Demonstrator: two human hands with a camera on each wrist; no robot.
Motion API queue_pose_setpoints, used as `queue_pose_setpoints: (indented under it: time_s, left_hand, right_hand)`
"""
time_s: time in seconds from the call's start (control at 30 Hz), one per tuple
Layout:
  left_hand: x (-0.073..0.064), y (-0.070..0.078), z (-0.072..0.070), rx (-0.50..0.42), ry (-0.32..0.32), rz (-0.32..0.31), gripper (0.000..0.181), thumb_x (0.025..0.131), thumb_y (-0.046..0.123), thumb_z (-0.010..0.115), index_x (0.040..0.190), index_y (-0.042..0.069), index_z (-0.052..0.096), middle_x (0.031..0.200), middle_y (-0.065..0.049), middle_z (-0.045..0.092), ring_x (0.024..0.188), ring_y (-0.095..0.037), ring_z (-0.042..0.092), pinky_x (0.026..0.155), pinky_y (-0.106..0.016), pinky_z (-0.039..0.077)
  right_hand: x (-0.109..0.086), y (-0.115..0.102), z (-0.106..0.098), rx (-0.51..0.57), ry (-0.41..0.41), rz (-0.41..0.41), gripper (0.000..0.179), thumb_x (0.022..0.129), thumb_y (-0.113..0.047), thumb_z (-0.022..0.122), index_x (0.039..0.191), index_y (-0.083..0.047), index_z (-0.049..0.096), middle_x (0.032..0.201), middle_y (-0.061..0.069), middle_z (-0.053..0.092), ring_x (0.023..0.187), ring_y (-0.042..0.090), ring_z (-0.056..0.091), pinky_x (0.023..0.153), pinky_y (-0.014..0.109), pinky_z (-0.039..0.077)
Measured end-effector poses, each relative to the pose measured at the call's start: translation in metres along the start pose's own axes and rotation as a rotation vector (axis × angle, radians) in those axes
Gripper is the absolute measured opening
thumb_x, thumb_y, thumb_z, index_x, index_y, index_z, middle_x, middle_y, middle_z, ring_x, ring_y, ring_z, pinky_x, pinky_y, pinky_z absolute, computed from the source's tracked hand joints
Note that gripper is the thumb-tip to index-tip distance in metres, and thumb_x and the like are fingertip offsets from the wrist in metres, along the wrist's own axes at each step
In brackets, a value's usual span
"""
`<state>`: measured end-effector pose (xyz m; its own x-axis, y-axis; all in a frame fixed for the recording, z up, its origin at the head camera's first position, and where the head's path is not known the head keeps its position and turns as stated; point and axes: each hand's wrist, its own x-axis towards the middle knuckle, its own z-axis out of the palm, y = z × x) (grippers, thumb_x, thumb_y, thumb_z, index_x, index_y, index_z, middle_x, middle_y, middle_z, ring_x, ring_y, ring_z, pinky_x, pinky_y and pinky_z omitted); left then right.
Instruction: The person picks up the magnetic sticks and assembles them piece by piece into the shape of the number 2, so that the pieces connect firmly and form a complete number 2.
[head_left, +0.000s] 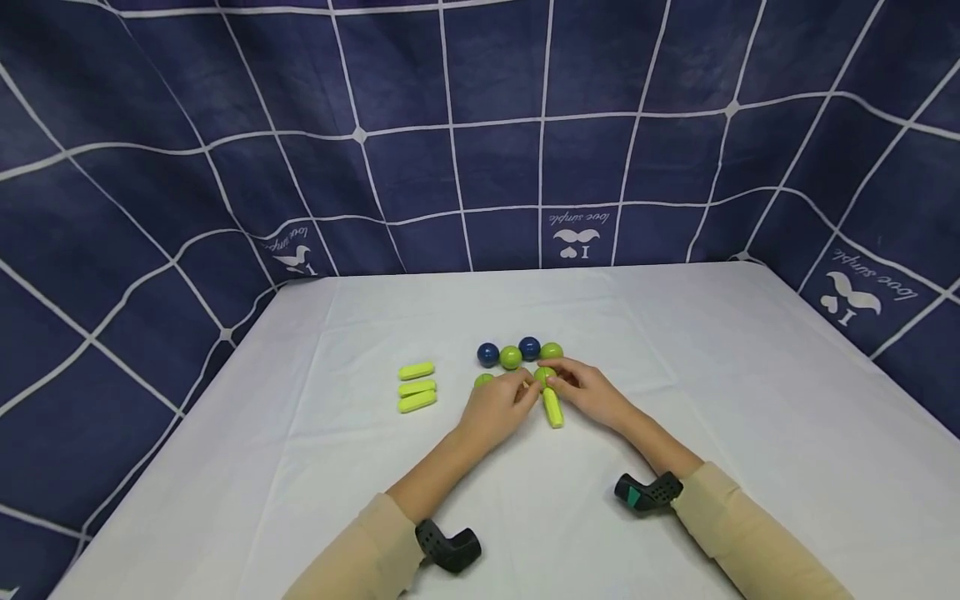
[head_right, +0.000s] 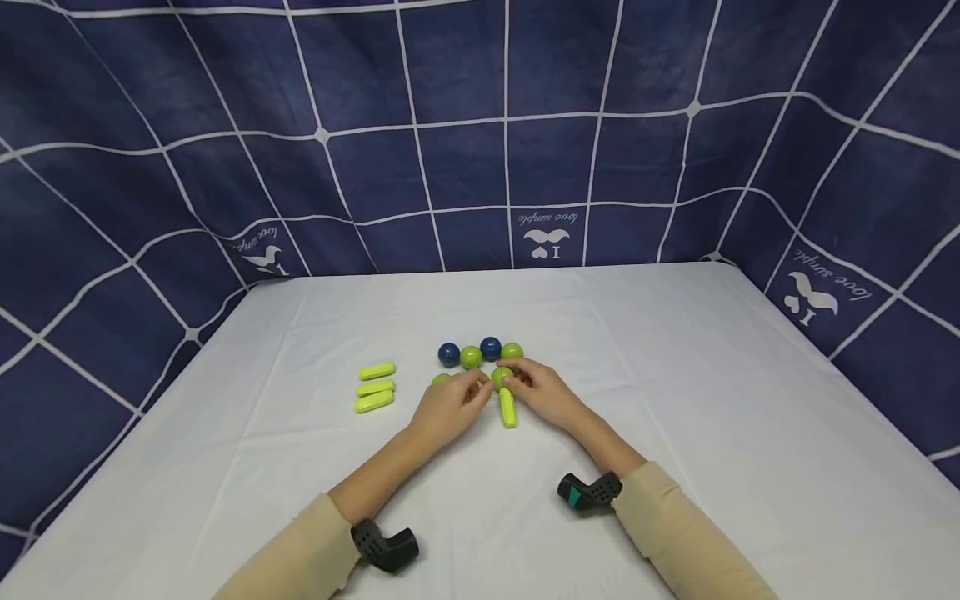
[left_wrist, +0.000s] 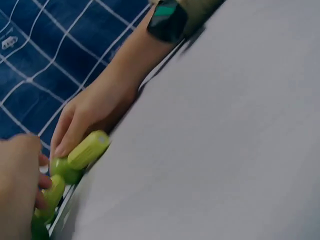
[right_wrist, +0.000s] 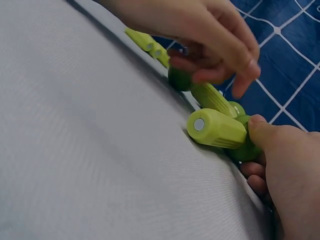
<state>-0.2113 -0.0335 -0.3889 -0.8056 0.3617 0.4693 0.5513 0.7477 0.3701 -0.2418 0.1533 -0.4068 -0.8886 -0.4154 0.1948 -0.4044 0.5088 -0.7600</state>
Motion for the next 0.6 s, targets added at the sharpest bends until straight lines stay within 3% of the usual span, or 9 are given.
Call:
queue_pose_setpoints:
  time_s: [0.07, 0.13, 0.27, 0.43, 0.6]
  left_hand:
    - [0.002, -0.009, -0.001, -0.029, 0.109, 0.029, 0.015, 0.089, 0.022, 0.054, 0.085, 0.012, 0.064, 0.061, 0.006, 0.051, 0.051, -0.004, 0.042, 0.046, -0.014, 0.033]
    - [0.005, -0.019, -0.003, -0.079, 0.202, 0.016, 0.014, 0.089, 0.020, 0.054, 0.085, 0.011, 0.064, 0.065, 0.004, 0.054, 0.055, -0.004, 0.045, 0.049, -0.015, 0.036]
    - [0.010, -0.039, -0.005, -0.276, 0.297, -0.119, 0.012, 0.090, 0.018, 0.055, 0.088, 0.009, 0.063, 0.076, 0.000, 0.055, 0.064, -0.008, 0.046, 0.056, -0.017, 0.039]
    - [0.015, -0.054, -0.003, -0.460, 0.289, -0.279, 0.015, 0.088, 0.017, 0.059, 0.096, 0.005, 0.062, 0.095, -0.008, 0.052, 0.082, -0.017, 0.050, 0.072, -0.025, 0.044]
    - [0.019, -0.057, 0.000, -0.538, 0.143, -0.382, 0.034, 0.087, 0.017, 0.057, 0.117, 0.003, 0.056, 0.119, -0.012, 0.044, 0.108, -0.026, 0.049, 0.095, -0.039, 0.041]
  right_hand:
    - [0.000, 0.000, 0.000, -0.002, -0.009, 0.004, 0.037, 0.093, -0.029, 0.050, 0.125, -0.010, 0.053, 0.101, 0.007, 0.061, 0.081, 0.013, 0.052, 0.071, 0.024, 0.044]
    - [0.001, 0.001, 0.000, -0.005, -0.010, 0.008, 0.037, 0.093, -0.029, 0.051, 0.125, -0.011, 0.053, 0.100, 0.006, 0.061, 0.081, 0.013, 0.051, 0.071, 0.024, 0.044]
    - [0.000, 0.000, -0.001, -0.006, -0.012, 0.011, 0.037, 0.093, -0.028, 0.051, 0.125, -0.011, 0.053, 0.099, 0.006, 0.061, 0.081, 0.013, 0.050, 0.070, 0.024, 0.043]
    - [0.001, -0.002, 0.001, -0.010, -0.019, 0.013, 0.036, 0.093, -0.029, 0.051, 0.125, -0.012, 0.053, 0.093, 0.004, 0.059, 0.079, 0.014, 0.049, 0.068, 0.024, 0.043]
    - [0.001, -0.002, 0.001, -0.023, -0.018, 0.022, 0.037, 0.093, -0.030, 0.051, 0.125, -0.012, 0.053, 0.089, 0.003, 0.057, 0.077, 0.014, 0.047, 0.066, 0.024, 0.042]
